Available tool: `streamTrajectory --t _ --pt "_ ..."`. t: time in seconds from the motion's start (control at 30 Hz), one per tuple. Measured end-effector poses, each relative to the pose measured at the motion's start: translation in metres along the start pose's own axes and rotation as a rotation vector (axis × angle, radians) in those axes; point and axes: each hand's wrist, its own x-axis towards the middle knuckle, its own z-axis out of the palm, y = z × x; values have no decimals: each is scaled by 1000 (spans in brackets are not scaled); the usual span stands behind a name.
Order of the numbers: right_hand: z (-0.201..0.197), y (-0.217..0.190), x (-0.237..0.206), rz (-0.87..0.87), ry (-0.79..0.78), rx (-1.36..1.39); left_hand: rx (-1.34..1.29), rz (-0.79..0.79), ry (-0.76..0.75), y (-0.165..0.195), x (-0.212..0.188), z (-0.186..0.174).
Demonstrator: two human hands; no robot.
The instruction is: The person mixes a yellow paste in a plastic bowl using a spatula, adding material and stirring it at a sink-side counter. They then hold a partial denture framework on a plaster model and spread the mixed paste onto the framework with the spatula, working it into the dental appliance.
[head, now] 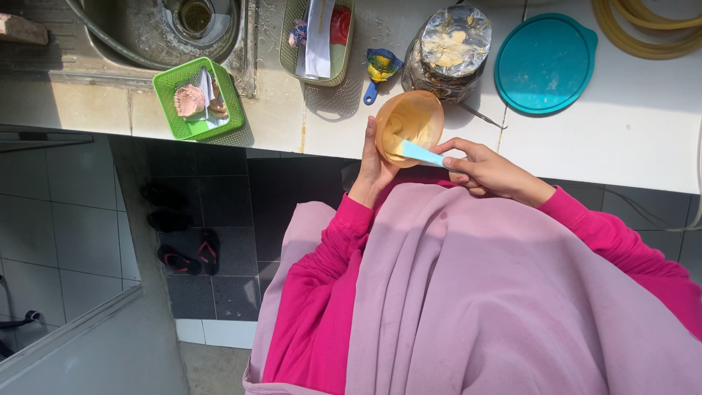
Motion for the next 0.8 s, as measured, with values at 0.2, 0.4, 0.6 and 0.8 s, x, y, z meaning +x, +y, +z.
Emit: streamTrajectory --t 0.2,0.4,0.6,0.8 --pt "11 0 12 -669 386 -751 -86 -184 -7 12 -5 3" --pt "16 -5 14 -599 395 -1096 50 -227 -11 17 -6 -9" --pt "19 -11 17 -628 382 -1104 667 -106 370 25 -6 -4" --pt "12 -22 24 -656 385 -1150 1306 212 536 41 -17 -4"
